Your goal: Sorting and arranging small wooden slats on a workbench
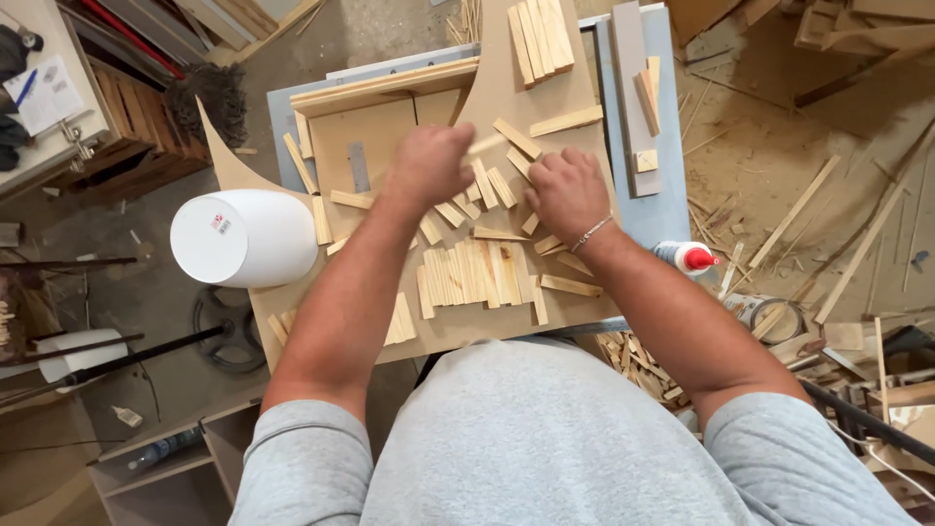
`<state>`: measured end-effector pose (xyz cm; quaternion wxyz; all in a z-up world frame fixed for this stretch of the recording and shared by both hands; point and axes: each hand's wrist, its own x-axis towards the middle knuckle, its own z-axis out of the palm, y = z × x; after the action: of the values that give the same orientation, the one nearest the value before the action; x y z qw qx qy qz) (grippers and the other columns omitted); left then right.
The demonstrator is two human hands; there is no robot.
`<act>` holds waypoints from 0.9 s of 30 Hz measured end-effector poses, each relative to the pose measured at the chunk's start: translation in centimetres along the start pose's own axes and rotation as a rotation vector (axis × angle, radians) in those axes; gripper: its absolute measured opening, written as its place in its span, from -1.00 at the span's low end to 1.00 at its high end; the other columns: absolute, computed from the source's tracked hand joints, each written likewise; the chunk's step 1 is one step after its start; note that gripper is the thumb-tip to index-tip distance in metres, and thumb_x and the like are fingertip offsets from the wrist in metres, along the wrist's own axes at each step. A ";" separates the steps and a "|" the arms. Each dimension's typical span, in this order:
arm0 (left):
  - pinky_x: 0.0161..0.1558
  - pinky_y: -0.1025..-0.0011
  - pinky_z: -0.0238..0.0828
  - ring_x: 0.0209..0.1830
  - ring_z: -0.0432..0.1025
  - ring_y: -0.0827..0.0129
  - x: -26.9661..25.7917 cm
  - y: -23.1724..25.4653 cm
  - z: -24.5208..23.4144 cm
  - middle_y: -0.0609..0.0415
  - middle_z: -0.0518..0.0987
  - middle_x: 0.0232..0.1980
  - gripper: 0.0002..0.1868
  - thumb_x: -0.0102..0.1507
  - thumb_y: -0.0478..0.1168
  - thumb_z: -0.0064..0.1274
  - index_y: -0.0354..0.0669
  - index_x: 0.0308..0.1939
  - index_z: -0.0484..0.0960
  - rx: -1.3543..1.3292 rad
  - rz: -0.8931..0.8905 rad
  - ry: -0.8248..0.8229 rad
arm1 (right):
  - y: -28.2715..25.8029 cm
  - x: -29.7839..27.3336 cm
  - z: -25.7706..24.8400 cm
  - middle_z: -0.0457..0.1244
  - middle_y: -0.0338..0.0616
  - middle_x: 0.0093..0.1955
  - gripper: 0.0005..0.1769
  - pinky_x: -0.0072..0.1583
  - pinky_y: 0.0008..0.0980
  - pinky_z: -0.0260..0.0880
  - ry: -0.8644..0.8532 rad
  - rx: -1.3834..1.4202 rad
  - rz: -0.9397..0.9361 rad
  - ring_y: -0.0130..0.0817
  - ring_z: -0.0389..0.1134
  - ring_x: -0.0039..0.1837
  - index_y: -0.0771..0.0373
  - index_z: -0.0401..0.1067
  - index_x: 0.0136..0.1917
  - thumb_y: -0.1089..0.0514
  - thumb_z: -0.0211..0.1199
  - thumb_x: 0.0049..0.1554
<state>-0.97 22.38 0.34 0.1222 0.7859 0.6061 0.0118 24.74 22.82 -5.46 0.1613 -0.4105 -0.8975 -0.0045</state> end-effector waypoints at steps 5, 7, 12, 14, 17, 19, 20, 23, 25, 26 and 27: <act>-0.31 -0.01 0.49 -0.40 0.56 -0.09 -0.6 0.2 0.7 -0.07 0.52 -0.49 -0.69 0.06 0.05 0.16 0.00 -0.35 0.44 0.017 -0.165 0.259 | 0.6 -0.1 0.6 0.25 -0.27 -0.22 -0.61 0.05 -0.19 0.30 -0.027 0.045 0.046 -0.20 0.32 0.02 -0.01 0.38 -0.17 -0.30 0.34 0.00; -0.34 0.00 0.50 -0.43 0.56 -0.09 0.0 0.8 2.2 -0.07 0.53 -0.51 -0.71 0.04 0.02 0.17 0.00 -0.38 0.44 0.020 -0.190 0.349 | 0.5 0.6 -0.6 0.26 -0.26 -0.22 -0.62 0.07 -0.19 0.30 -0.072 0.061 0.067 -0.20 0.33 0.02 -0.02 0.40 -0.14 -0.28 0.36 -0.01; -0.24 0.10 0.58 -0.34 0.61 0.05 1.6 3.0 2.5 0.00 0.62 -0.43 -0.68 0.03 -0.01 0.28 0.02 -0.26 0.52 -0.002 -0.237 0.310 | 2.9 2.5 -0.9 0.41 -0.22 -0.10 -0.82 0.06 -0.11 0.41 -0.127 0.505 0.436 -0.12 0.42 0.08 -0.05 0.55 0.00 -0.09 0.35 0.17; -0.22 0.05 0.59 -0.32 0.62 0.03 2.2 2.9 2.5 -0.01 0.62 -0.41 -0.60 0.02 0.02 0.31 0.03 -0.20 0.50 -0.021 -0.237 0.254 | 3.3 3.0 -0.9 0.40 -0.31 -0.12 -0.84 0.07 -0.18 0.42 -0.133 0.421 0.409 -0.20 0.43 0.06 -0.12 0.55 -0.01 -0.11 0.35 0.15; -0.16 -0.03 0.57 -0.24 0.61 -0.06 3.3 2.9 2.9 -0.05 0.64 -0.33 -0.57 0.05 0.10 0.32 0.01 -0.17 0.54 -0.103 -0.248 0.187 | 3.1 3.9 -1.3 0.40 -0.39 -0.10 -0.82 0.11 -0.21 0.43 -0.198 0.317 0.373 -0.25 0.44 0.07 -0.16 0.56 0.01 -0.10 0.36 0.12; -0.11 -0.08 0.54 -0.18 0.59 -0.13 3.6 2.6 2.5 -0.09 0.65 -0.28 -0.59 0.08 0.14 0.29 -0.01 -0.19 0.61 -0.166 -0.268 0.176 | 3.2 4.2 -1.8 0.41 -0.37 -0.07 -0.78 0.15 -0.17 0.44 -0.263 0.297 0.359 -0.22 0.44 0.11 -0.13 0.58 0.04 -0.07 0.38 0.10; -0.05 -0.05 0.53 -0.11 0.58 -0.09 3.4 2.2 1.9 -0.04 0.66 -0.19 -0.63 0.14 0.11 0.25 0.06 -0.09 0.64 -0.206 -0.349 0.188 | 3.5 4.2 -2.1 0.41 -0.35 -0.07 -0.82 0.14 -0.12 0.44 -0.264 0.310 0.408 -0.17 0.44 0.09 -0.15 0.57 0.02 -0.10 0.33 0.14; -0.20 0.21 0.46 -0.23 0.51 0.24 1.4 2.1 -1.2 0.15 0.65 -0.25 -0.87 0.26 -0.07 0.05 0.12 -0.17 0.66 -0.391 -0.523 0.291 | 4.1 3.9 -5.1 0.43 -0.29 -0.07 -0.87 0.04 -0.11 0.43 -0.233 0.385 0.495 -0.19 0.44 0.00 -0.05 0.58 -0.02 -0.02 0.26 0.19; -0.43 0.44 0.39 -0.42 0.44 0.53 0.0 1.6 -1.8 0.31 0.63 -0.39 -0.77 0.31 -0.21 -0.10 0.11 -0.36 0.65 -0.538 -0.609 0.385 | 5.4 2.9 -5.6 0.45 -0.24 -0.07 -0.88 -0.04 -0.17 0.41 -0.193 0.441 0.538 -0.25 0.43 -0.08 0.07 0.59 -0.05 0.10 0.25 0.21; -0.22 0.22 0.47 -0.27 0.53 0.27 -0.8 0.9 -0.9 0.19 0.67 -0.30 -0.84 0.31 -0.07 -0.02 0.12 -0.22 0.68 -0.477 -0.634 0.340 | 6.3 2.1 -4.6 0.43 -0.36 -0.05 -0.84 0.05 -0.15 0.41 -0.258 0.384 0.571 -0.25 0.44 0.02 -0.07 0.57 0.00 -0.04 0.24 0.19; -0.02 0.00 0.54 -0.11 0.62 0.00 -1.5 0.1 -0.1 0.06 0.71 -0.22 -0.76 0.30 0.07 0.07 0.13 -0.09 0.72 -0.415 -0.660 0.300 | 7.3 1.4 -3.7 0.41 -0.47 -0.02 -0.80 0.15 -0.14 0.42 -0.321 0.326 0.600 -0.25 0.45 0.11 -0.21 0.55 0.05 -0.18 0.24 0.18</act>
<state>-1.31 20.96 0.69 0.1858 0.4977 0.8213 0.2081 30.33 28.13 -2.48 0.0758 -0.6195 -0.7401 0.2503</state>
